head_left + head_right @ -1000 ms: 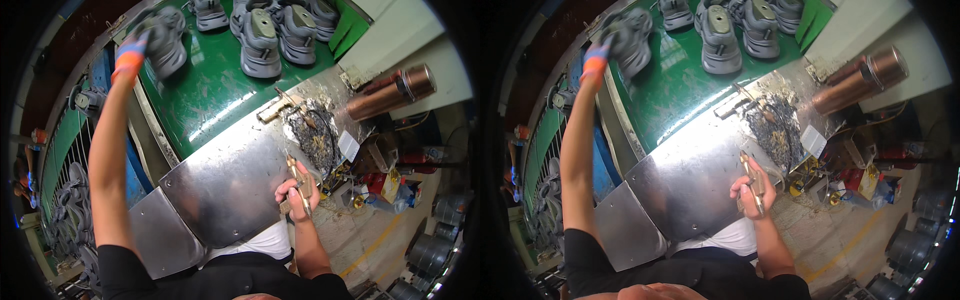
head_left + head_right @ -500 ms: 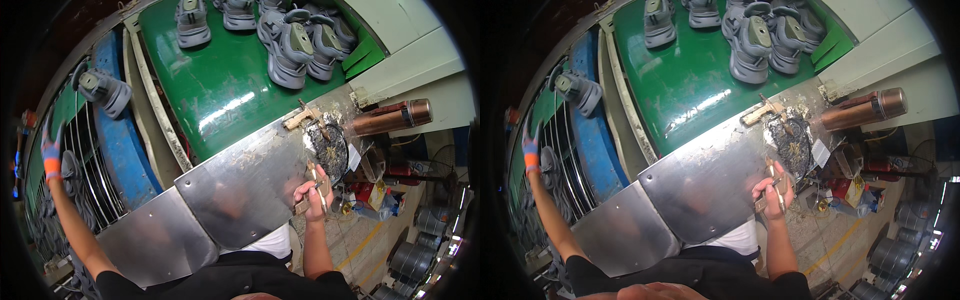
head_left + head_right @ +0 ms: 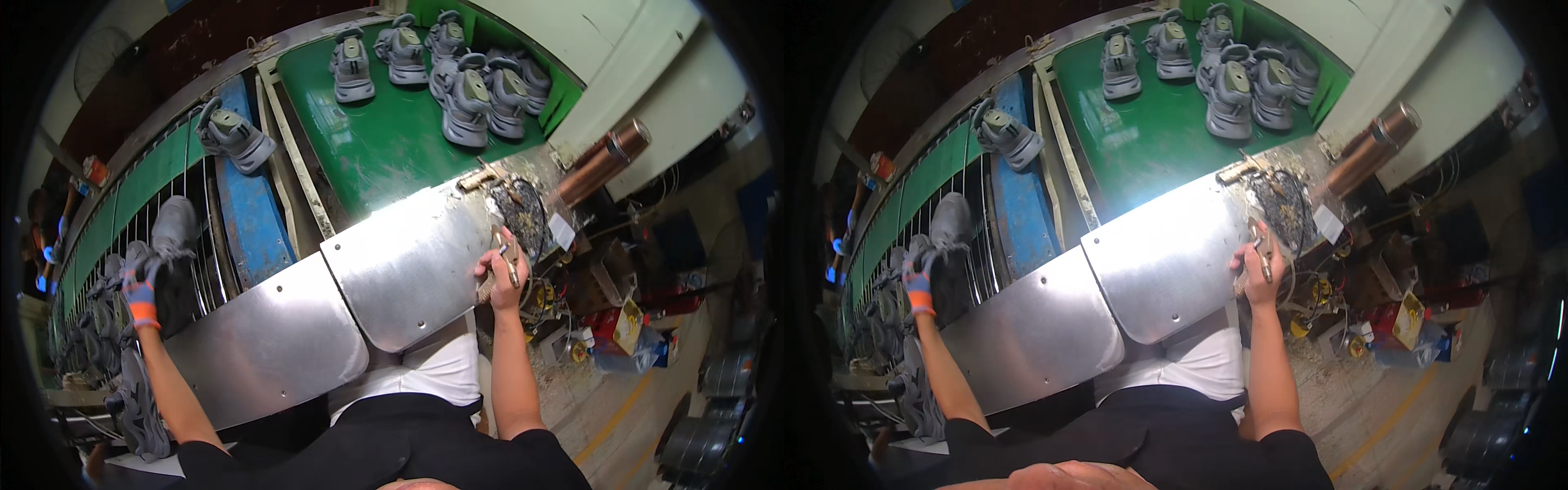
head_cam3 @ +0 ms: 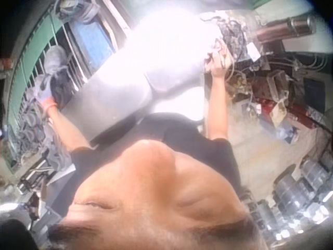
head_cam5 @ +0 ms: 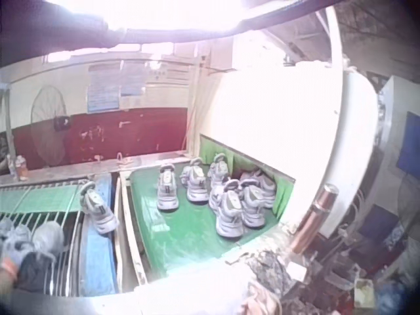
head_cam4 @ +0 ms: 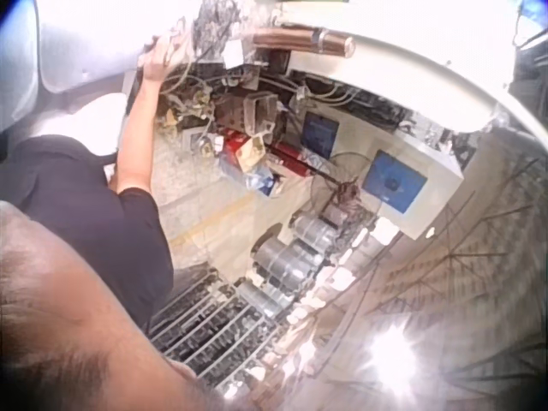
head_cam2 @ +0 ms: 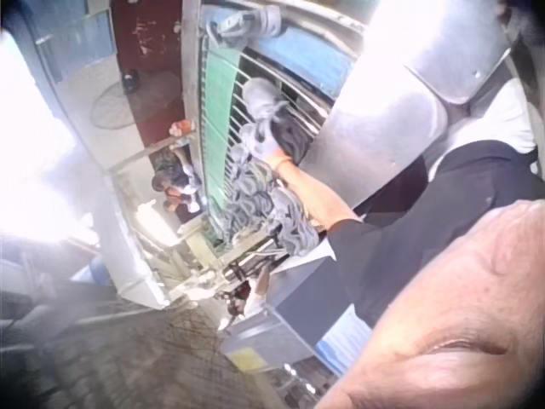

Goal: The person applies adhesive along the edges of several shoe uppers using a specialized applicator tool and places each shoe on a conveyor belt.

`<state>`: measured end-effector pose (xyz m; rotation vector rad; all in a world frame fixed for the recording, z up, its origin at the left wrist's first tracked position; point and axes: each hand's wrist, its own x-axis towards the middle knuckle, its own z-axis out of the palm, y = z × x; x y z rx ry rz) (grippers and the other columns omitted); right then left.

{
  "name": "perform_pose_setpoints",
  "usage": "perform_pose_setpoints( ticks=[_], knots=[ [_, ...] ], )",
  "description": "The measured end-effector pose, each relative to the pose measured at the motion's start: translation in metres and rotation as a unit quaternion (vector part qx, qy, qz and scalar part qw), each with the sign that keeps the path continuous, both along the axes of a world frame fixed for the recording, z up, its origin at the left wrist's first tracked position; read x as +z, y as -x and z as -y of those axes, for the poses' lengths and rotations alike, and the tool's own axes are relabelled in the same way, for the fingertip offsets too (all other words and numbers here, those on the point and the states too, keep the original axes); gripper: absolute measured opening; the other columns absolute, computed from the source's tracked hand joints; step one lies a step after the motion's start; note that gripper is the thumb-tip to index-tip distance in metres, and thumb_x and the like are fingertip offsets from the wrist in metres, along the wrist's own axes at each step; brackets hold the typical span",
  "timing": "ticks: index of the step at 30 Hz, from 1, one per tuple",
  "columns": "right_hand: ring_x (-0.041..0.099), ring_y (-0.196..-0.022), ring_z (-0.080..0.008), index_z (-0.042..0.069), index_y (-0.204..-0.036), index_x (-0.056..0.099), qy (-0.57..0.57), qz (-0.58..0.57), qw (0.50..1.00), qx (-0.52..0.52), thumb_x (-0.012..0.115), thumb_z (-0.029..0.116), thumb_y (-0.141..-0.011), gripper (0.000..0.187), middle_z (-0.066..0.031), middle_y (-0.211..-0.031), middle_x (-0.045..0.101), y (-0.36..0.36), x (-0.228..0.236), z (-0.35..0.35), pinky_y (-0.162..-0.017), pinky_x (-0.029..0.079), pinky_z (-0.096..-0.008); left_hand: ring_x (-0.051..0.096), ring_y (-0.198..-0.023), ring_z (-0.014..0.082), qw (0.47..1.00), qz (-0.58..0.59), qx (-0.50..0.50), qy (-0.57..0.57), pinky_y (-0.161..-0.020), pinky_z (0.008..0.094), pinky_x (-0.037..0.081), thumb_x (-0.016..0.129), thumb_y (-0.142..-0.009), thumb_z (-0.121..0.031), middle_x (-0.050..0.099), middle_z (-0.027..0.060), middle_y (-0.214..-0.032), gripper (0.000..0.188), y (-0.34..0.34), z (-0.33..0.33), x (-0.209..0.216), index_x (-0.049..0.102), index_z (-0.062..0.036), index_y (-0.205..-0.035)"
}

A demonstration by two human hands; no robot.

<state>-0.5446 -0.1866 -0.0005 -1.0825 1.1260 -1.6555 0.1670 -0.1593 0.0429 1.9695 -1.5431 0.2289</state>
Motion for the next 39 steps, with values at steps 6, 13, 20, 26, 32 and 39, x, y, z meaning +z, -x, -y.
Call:
perform_pose_setpoints(
  ticks=[6, 13, 20, 26, 32, 39],
  knots=[
    [0.057, -0.063, -0.0149, -0.012, -0.137, 0.036, 0.02, 0.015, 0.999, 0.035, 0.054, 0.01, -0.087, 0.057, -0.0084, -0.077, 0.059, 0.003, -0.005, -0.004, -0.062, 0.05, -0.0297, 0.059, -0.071, 0.0285, 0.933, 0.115, -0.329, -0.091, -0.066, 0.0377, 0.049, 0.085, -0.06, -0.024, 0.062, 0.0073, -0.076, 0.033, 0.24, -0.091, 0.058, 0.068, -0.0103, -0.084],
    [0.058, -0.063, -0.0145, -0.01, -0.136, 0.04, 0.012, 0.035, 0.998, 0.048, 0.053, 0.01, -0.087, 0.054, -0.0083, -0.079, 0.06, 0.004, -0.008, -0.009, -0.059, 0.049, -0.027, 0.052, -0.118, 0.0357, 0.88, 0.111, -0.407, -0.217, -0.101, 0.0472, 0.04, 0.079, -0.068, -0.034, 0.055, 0.0161, -0.128, 0.068, 0.33, -0.12, 0.097, 0.057, -0.0096, -0.127],
    [0.059, -0.064, -0.0143, -0.01, -0.136, 0.04, 0.026, 0.039, 0.997, 0.056, 0.055, 0.011, -0.087, 0.055, -0.0081, -0.078, 0.061, 0.01, -0.012, -0.005, -0.061, 0.049, -0.0275, 0.054, -0.106, 0.0298, 0.825, 0.312, -0.383, -0.273, -0.097, 0.0432, 0.039, 0.076, -0.069, -0.033, 0.056, 0.0128, -0.118, 0.085, 0.427, -0.031, 0.073, 0.04, -0.0112, -0.143],
    [0.059, -0.063, -0.0135, -0.008, -0.138, 0.038, 0.03, 0.026, 0.998, 0.042, 0.055, 0.012, -0.089, 0.056, -0.008, -0.078, 0.062, 0.011, -0.015, -0.006, -0.06, 0.049, -0.0268, 0.056, -0.097, 0.0299, 0.881, 0.224, -0.411, -0.072, -0.082, 0.0391, 0.044, 0.079, -0.068, -0.039, 0.058, 0.0127, -0.108, 0.081, 0.409, -0.047, 0.112, 0.049, -0.0076, -0.136],
    [0.061, -0.07, -0.0128, -0.004, -0.139, 0.039, 0.048, 0.052, 0.996, -0.063, 0.054, 0.017, -0.094, 0.052, -0.0062, -0.082, 0.062, 0.007, -0.027, 0.004, -0.068, 0.05, -0.0268, 0.052, -0.122, 0.0264, 0.933, -0.058, -0.284, 0.215, -0.102, 0.0382, 0.044, 0.062, -0.086, -0.047, 0.054, 0.0154, -0.131, 0.077, 0.342, -0.099, 0.14, 0.04, 0.0013, -0.142],
    [0.053, -0.066, -0.0119, -0.004, -0.139, 0.038, -0.06, 0.124, 0.989, -0.049, 0.053, 0.008, -0.094, 0.05, -0.0031, -0.076, 0.055, -0.005, -0.001, -0.015, -0.062, 0.046, -0.025, 0.059, -0.114, 0.0252, 0.864, -0.319, -0.345, 0.18, -0.1, 0.0376, 0.045, 0.08, -0.069, -0.045, 0.06, 0.0172, -0.123, 0.09, 0.334, -0.062, 0.135, 0.046, 0.0053, -0.135]
  ],
)
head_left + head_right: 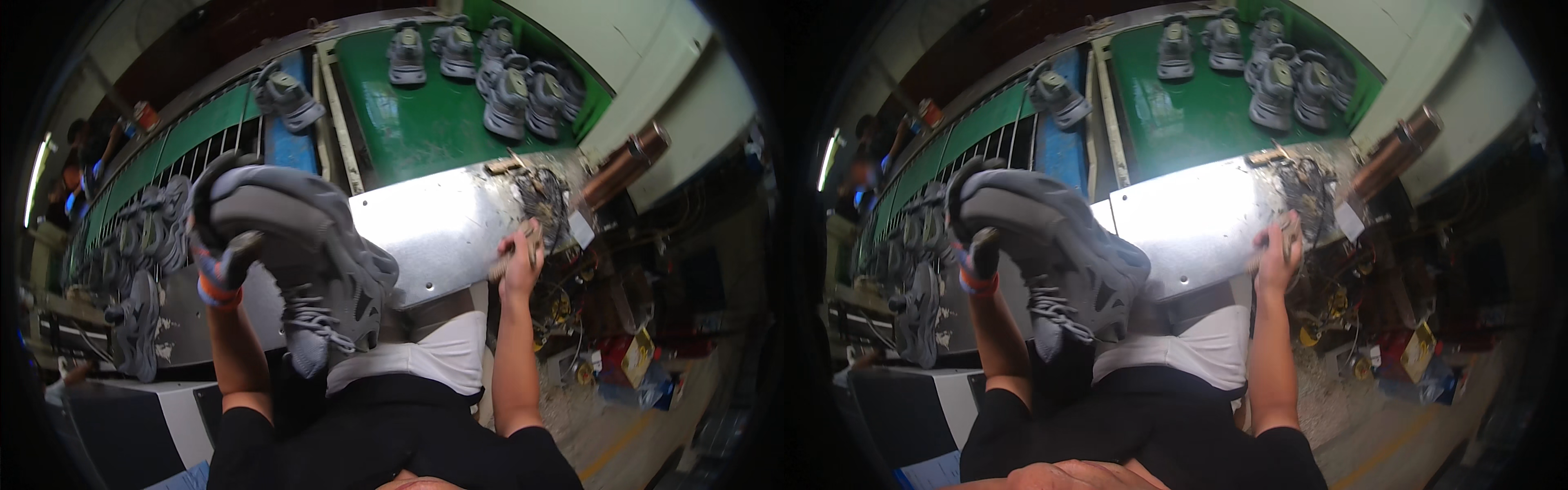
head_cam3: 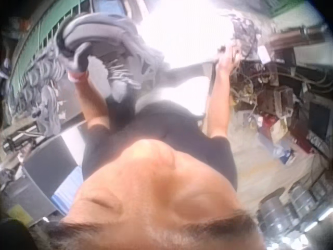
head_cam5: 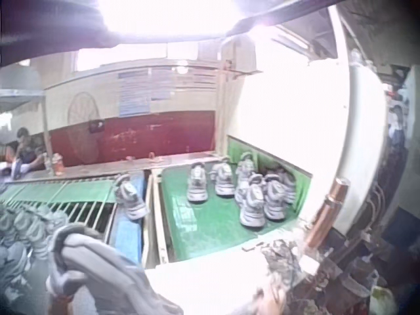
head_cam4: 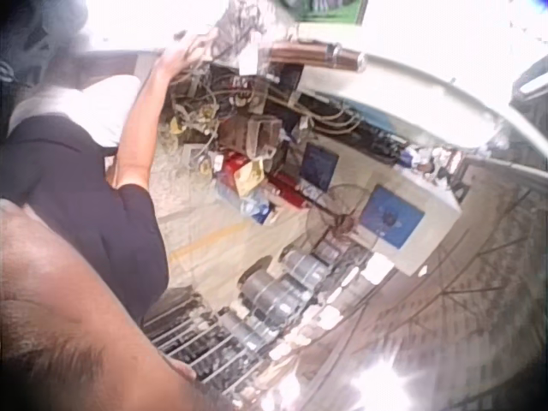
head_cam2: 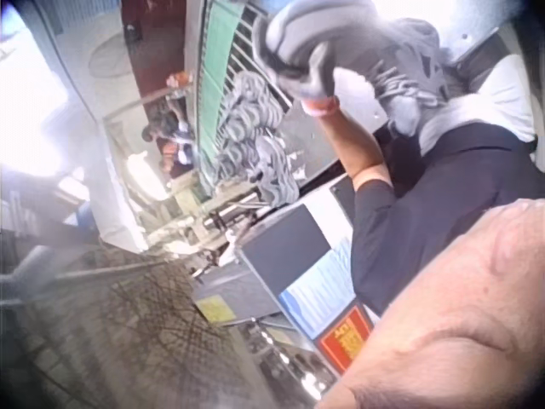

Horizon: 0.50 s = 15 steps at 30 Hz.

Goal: The person applies adhesive along the edges of several shoe uppers using a specialized applicator tool and places each shoe on a conveyor belt.

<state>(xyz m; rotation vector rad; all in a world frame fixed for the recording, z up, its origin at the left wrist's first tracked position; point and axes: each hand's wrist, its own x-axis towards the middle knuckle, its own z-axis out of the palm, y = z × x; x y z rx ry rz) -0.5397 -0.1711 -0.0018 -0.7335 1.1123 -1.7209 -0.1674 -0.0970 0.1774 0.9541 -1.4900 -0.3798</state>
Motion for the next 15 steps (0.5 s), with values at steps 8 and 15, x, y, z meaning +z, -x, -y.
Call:
perform_pose_setpoints(
  ticks=[8, 15],
  knots=[
    [0.057, -0.058, -0.0156, -0.012, -0.133, 0.044, 0.173, -0.139, 0.908, 0.355, 0.063, 0.021, -0.087, 0.06, -0.0112, -0.075, 0.061, -0.063, 0.111, -0.072, -0.056, 0.049, -0.0278, 0.059, -0.111, 0.0229, 0.994, 0.011, -0.099, -0.035, -0.096, 0.0354, 0.047, 0.085, -0.064, -0.04, 0.061, 0.0154, -0.119, 0.094, 0.013, 0.03, 0.014, 0.044, 0.0042, -0.136],
    [0.057, -0.059, -0.0114, -0.001, -0.133, 0.052, 0.359, -0.228, 0.818, 0.386, 0.066, 0.009, -0.081, 0.055, -0.0045, -0.071, 0.062, -0.106, 0.19, -0.032, -0.059, 0.048, -0.0244, 0.06, -0.11, 0.0216, 0.991, 0.024, -0.118, -0.064, -0.096, 0.0348, 0.047, 0.086, -0.064, -0.038, 0.061, 0.0135, -0.118, 0.091, 0.02, 0.04, 0.021, 0.046, 0.0026, -0.135]
  ],
)
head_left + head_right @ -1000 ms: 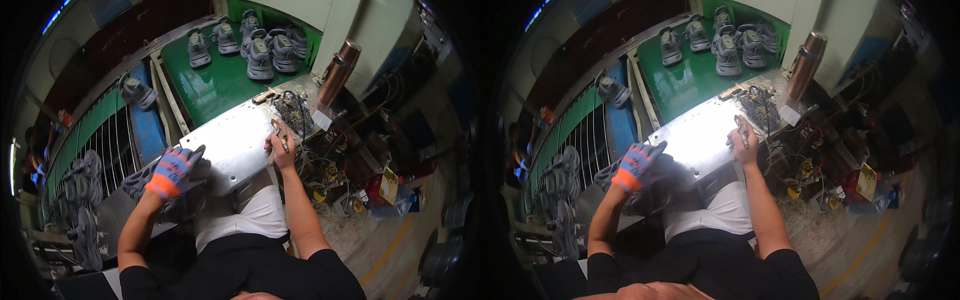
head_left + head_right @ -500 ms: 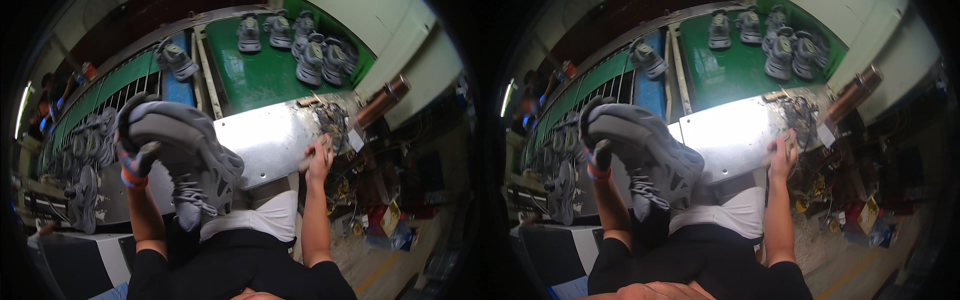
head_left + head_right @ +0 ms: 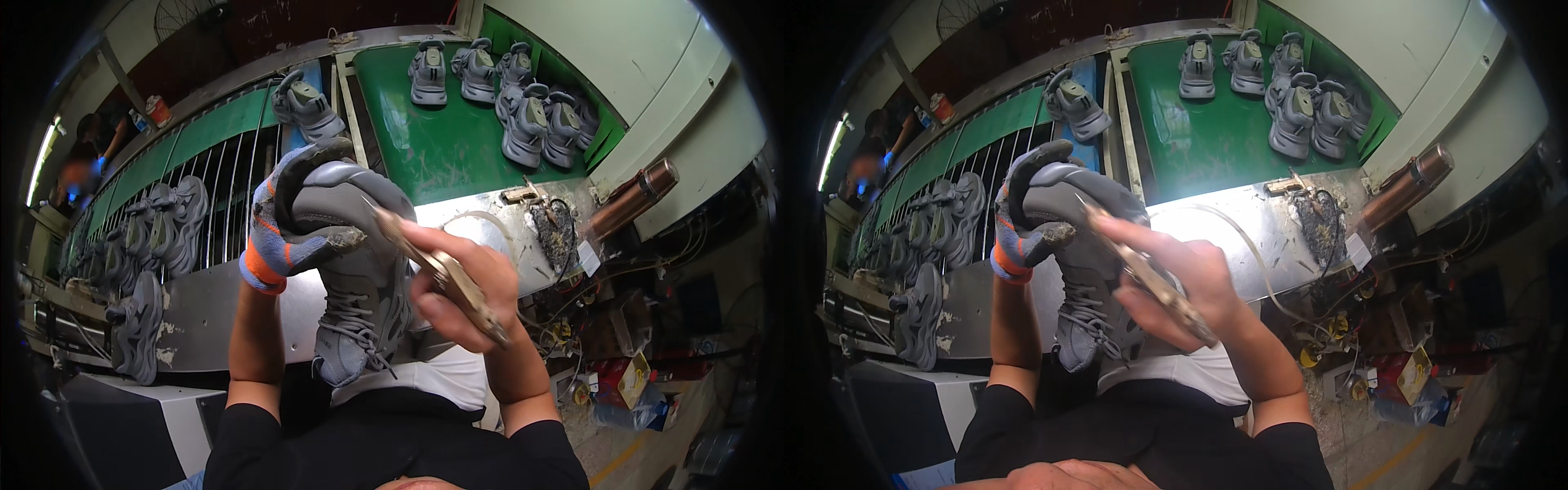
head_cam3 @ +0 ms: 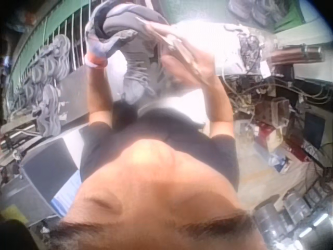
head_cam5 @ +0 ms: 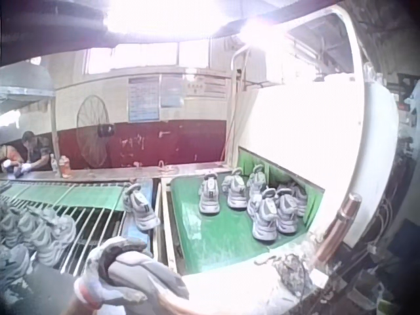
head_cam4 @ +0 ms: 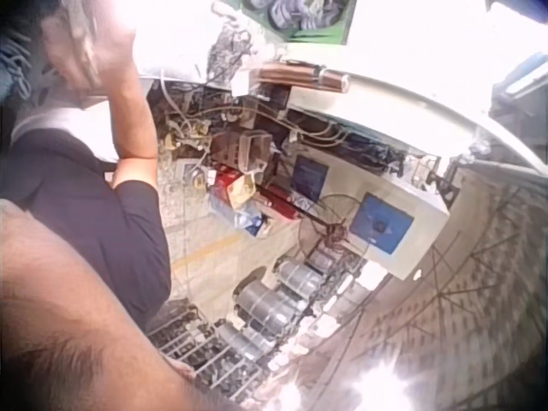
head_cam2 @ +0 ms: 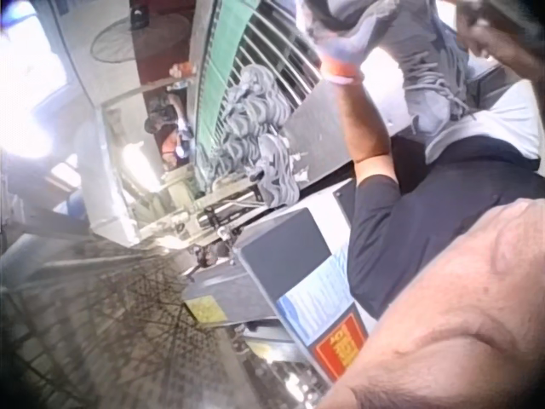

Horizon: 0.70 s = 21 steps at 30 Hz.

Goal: The person applies adhesive along the edges of several shoe uppers using a specialized applicator tool and places each shoe on a conveyor belt.

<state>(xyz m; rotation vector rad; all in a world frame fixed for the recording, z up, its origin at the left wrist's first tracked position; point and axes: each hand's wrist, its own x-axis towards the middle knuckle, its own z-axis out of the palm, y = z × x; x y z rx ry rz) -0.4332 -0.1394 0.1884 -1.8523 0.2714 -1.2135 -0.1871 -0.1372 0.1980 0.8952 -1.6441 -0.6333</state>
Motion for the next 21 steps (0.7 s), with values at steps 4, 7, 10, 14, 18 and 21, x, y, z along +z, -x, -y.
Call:
perform_pose_setpoints(
  ticks=[4, 7, 10, 14, 18, 21],
  knots=[
    [0.056, -0.061, -0.0106, 0.003, -0.134, 0.052, -0.007, 0.008, 1.0, -0.006, 0.064, 0.006, -0.081, 0.054, -0.0037, -0.076, 0.062, -0.024, -0.002, 0.013, -0.061, 0.047, -0.0243, 0.059, -0.11, 0.0206, 1.0, -0.011, 0.008, -0.018, -0.096, 0.0341, 0.047, 0.083, -0.066, -0.037, 0.061, 0.012, -0.12, 0.087, -0.003, 0.004, 0.0, 0.046, 0.0022, -0.135],
    [0.054, -0.06, -0.009, 0.001, -0.133, 0.053, -0.055, 0.049, 0.997, -0.019, 0.062, 0.004, -0.081, 0.052, -0.0008, -0.073, 0.061, -0.028, -0.023, 0.015, -0.062, 0.046, -0.0231, 0.059, -0.109, 0.0191, 1.0, -0.015, 0.012, -0.012, -0.094, 0.0325, 0.047, 0.081, -0.069, -0.04, 0.061, 0.0113, -0.118, 0.086, -0.005, 0.012, -0.005, 0.046, 0.0032, -0.134],
    [0.054, -0.06, -0.0094, -0.002, -0.131, 0.054, -0.117, 0.058, 0.991, -0.033, 0.062, 0.005, -0.08, 0.052, -0.0006, -0.069, 0.06, -0.024, -0.046, 0.007, -0.062, 0.046, -0.0229, 0.058, -0.112, 0.0198, 0.999, -0.041, -0.022, -0.002, -0.098, 0.0334, 0.045, 0.085, -0.068, -0.024, 0.06, 0.0127, -0.122, 0.077, -0.019, 0.017, -0.01, 0.051, 0.002, -0.132],
    [0.055, -0.06, -0.0102, -0.005, -0.13, 0.053, -0.143, 0.083, 0.985, -0.051, 0.061, 0.006, -0.08, 0.051, -0.0024, -0.067, 0.06, -0.019, -0.083, -0.004, -0.063, 0.046, -0.0237, 0.059, -0.111, 0.0205, 0.998, -0.055, -0.002, -0.005, -0.098, 0.0326, 0.045, 0.079, -0.068, -0.023, 0.061, 0.0131, -0.121, 0.074, -0.017, 0.02, -0.012, 0.051, 0.0018, -0.132],
    [0.057, -0.06, -0.0107, -0.005, -0.129, 0.054, -0.146, 0.117, 0.981, -0.047, 0.061, 0.005, -0.081, 0.049, -0.0037, -0.067, 0.061, -0.019, -0.106, -0.013, -0.062, 0.046, -0.0237, 0.059, -0.109, 0.0195, 0.999, -0.047, 0.003, 0.011, -0.097, 0.0317, 0.045, 0.076, -0.069, -0.021, 0.061, 0.0122, -0.12, 0.071, -0.025, 0.027, -0.022, 0.051, 0.0021, -0.132],
    [0.057, -0.059, -0.011, -0.005, -0.129, 0.053, -0.122, 0.091, 0.987, -0.049, 0.061, 0.004, -0.081, 0.05, -0.0038, -0.068, 0.061, -0.015, -0.118, -0.019, -0.061, 0.046, -0.024, 0.058, -0.11, 0.0195, 0.996, -0.071, 0.037, -0.047, -0.098, 0.0315, 0.044, 0.075, -0.068, -0.023, 0.061, 0.012, -0.121, 0.072, -0.027, 0.024, -0.026, 0.052, 0.0022, -0.131]
  ],
)
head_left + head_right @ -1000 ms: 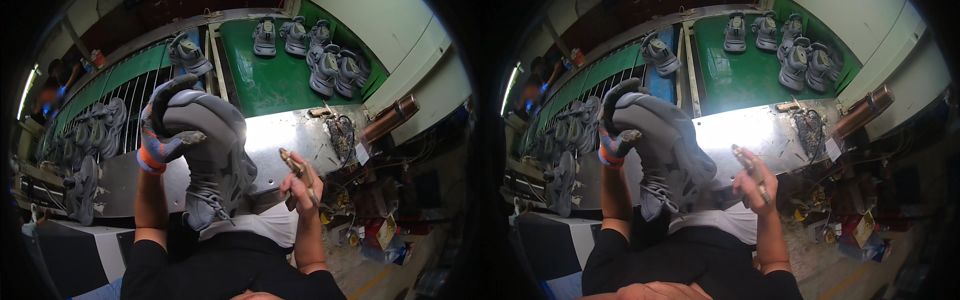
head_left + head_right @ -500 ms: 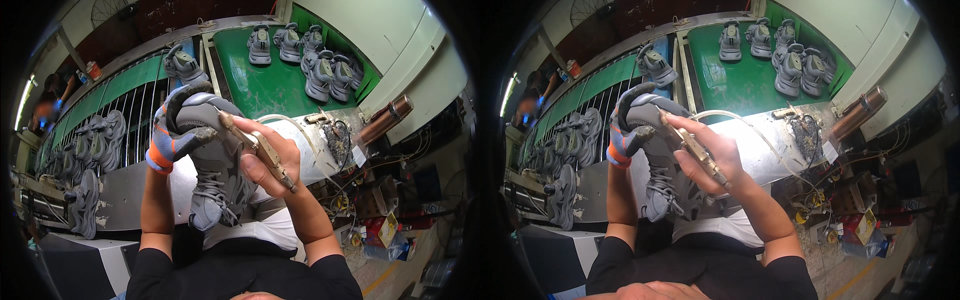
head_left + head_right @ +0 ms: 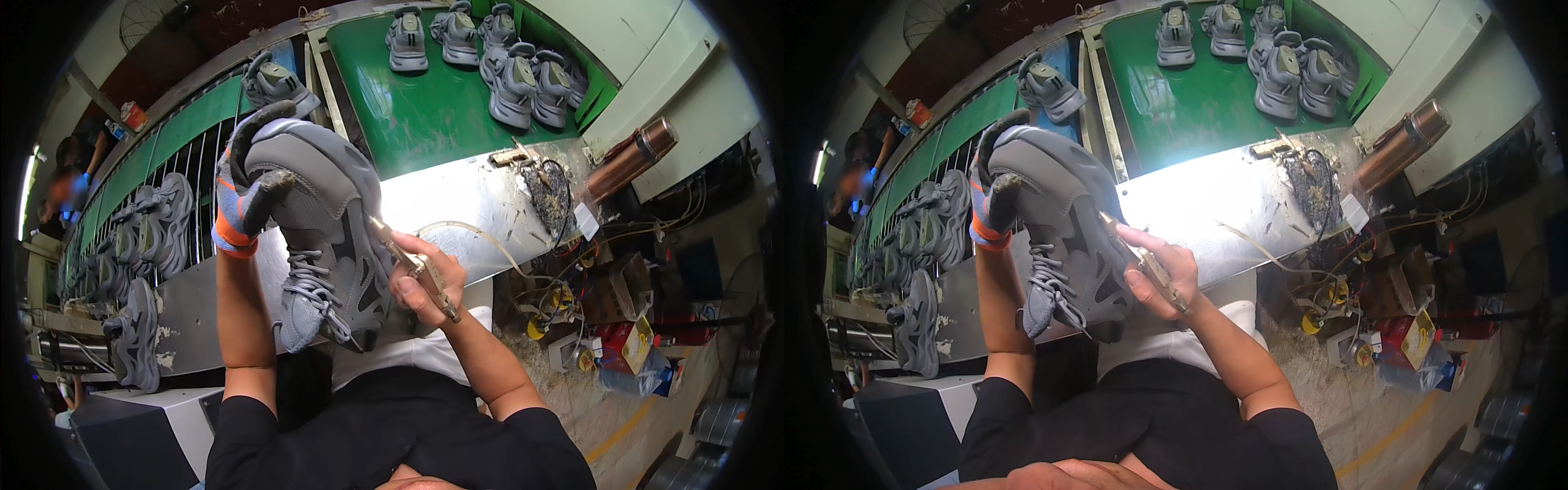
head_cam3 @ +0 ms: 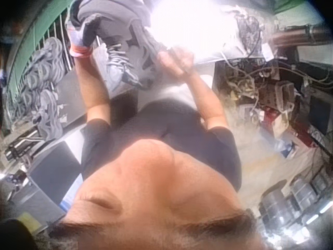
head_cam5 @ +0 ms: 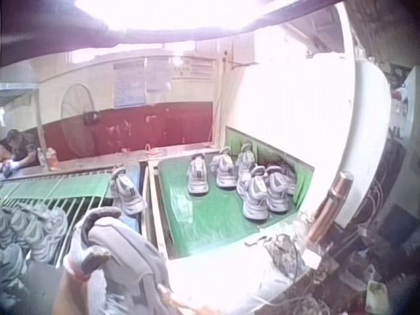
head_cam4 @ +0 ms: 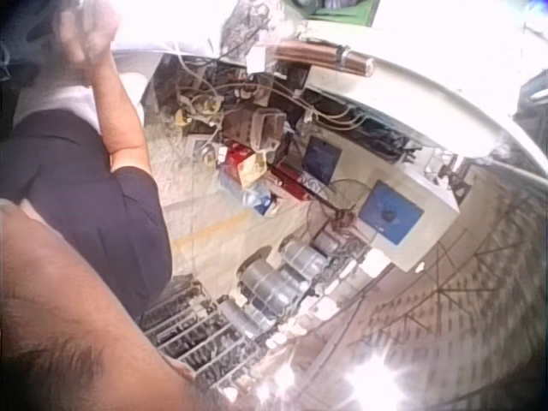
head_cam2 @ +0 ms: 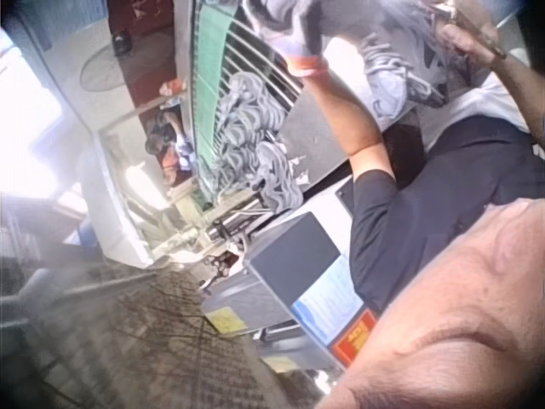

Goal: The person applies adhesive along the edges of several shoe uppers using a specialized applicator tool and places each shoe on a conveyor belt.

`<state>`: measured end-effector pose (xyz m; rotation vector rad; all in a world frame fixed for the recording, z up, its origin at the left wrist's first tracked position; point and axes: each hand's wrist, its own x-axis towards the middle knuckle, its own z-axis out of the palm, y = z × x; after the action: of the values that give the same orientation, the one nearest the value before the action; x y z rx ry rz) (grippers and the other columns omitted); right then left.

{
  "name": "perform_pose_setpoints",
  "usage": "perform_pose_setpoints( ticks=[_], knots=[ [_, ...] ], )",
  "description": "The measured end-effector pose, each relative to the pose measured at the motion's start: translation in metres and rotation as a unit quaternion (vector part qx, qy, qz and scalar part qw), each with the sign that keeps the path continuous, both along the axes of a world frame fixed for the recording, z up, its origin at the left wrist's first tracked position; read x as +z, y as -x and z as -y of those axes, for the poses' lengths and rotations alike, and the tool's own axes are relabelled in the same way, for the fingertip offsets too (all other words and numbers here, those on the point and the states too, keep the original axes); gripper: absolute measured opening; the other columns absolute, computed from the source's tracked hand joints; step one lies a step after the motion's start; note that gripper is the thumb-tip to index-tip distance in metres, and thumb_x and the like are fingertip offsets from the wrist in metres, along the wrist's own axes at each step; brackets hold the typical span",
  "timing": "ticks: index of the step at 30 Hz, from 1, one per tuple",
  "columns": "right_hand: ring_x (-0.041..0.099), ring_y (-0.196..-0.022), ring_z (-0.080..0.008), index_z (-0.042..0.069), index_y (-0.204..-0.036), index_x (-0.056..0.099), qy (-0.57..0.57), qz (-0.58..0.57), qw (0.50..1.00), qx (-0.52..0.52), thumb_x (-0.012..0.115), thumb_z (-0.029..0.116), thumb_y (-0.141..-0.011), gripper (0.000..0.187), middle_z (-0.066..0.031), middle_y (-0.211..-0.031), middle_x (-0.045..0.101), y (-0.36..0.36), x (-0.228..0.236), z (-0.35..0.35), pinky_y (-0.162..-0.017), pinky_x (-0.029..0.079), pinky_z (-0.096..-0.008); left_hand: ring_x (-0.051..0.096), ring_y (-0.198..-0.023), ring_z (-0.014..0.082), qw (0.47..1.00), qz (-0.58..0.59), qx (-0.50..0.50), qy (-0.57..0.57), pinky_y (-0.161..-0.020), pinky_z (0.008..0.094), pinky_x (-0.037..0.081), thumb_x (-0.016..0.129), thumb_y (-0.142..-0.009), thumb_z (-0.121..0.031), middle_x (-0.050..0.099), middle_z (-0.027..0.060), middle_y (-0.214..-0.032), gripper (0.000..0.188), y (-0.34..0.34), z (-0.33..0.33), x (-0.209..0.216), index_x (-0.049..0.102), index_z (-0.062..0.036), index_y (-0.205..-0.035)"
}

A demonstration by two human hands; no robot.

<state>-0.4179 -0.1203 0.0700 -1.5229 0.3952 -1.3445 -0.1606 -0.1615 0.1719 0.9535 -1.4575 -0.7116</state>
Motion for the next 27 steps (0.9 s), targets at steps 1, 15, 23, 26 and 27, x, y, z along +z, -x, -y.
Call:
perform_pose_setpoints(
  ticks=[1, 15, 23, 26, 27],
  knots=[
    [0.057, -0.058, -0.011, -0.004, -0.129, 0.053, 0.001, -0.002, 1.0, -0.001, 0.061, 0.004, -0.081, 0.05, -0.0038, -0.067, 0.061, 0.0, -0.003, -0.002, -0.06, 0.046, -0.0242, 0.058, -0.111, 0.0196, 0.999, 0.022, 0.021, 0.013, -0.098, 0.0319, 0.044, 0.074, -0.069, -0.028, 0.061, 0.012, -0.121, 0.072, -0.005, 0.003, -0.006, 0.052, 0.0021, -0.131],
    [0.057, -0.057, -0.0122, 0.002, -0.131, 0.055, -0.111, -0.027, 0.993, 0.015, 0.061, 0.004, -0.08, 0.052, -0.0042, -0.068, 0.061, 0.004, -0.038, -0.041, -0.06, 0.046, -0.0247, 0.062, -0.098, 0.0182, 0.997, 0.005, 0.075, 0.031, -0.087, 0.0307, 0.05, 0.075, -0.068, -0.049, 0.062, 0.0092, -0.11, 0.079, -0.01, 0.008, -0.016, 0.053, 0.0011, -0.124],
    [0.057, -0.059, -0.0125, 0.001, -0.131, 0.055, -0.147, -0.034, 0.988, 0.029, 0.061, 0.006, -0.081, 0.05, -0.0046, -0.069, 0.059, 0.008, -0.057, -0.055, -0.06, 0.045, -0.0249, 0.061, -0.097, 0.019, 0.995, -0.015, 0.099, 0.011, -0.085, 0.0319, 0.05, 0.067, -0.077, -0.044, 0.062, 0.0096, -0.108, 0.062, -0.033, -0.008, -0.041, 0.054, -0.0007, -0.12],
    [0.056, -0.059, -0.0106, 0.001, -0.132, 0.053, -0.18, -0.015, 0.982, 0.048, 0.06, 0.008, -0.083, 0.05, -0.0035, -0.068, 0.058, 0.009, -0.058, -0.056, -0.06, 0.045, -0.024, 0.06, -0.097, 0.0194, 0.991, -0.036, 0.125, -0.002, -0.085, 0.0323, 0.05, 0.065, -0.081, -0.042, 0.062, 0.0098, -0.107, 0.056, -0.047, -0.029, -0.061, 0.055, -0.0014, -0.118],
    [0.055, -0.059, -0.0102, 0.001, -0.133, 0.053, -0.197, -0.005, 0.979, 0.054, 0.059, 0.008, -0.084, 0.05, -0.0032, -0.068, 0.058, 0.012, -0.059, -0.057, -0.06, 0.045, -0.0239, 0.06, -0.096, 0.0195, 0.99, -0.046, 0.133, -0.011, -0.085, 0.0325, 0.05, 0.064, -0.082, -0.041, 0.062, 0.0098, -0.107, 0.054, -0.05, -0.037, -0.071, 0.055, -0.0017, -0.118]
  ],
)
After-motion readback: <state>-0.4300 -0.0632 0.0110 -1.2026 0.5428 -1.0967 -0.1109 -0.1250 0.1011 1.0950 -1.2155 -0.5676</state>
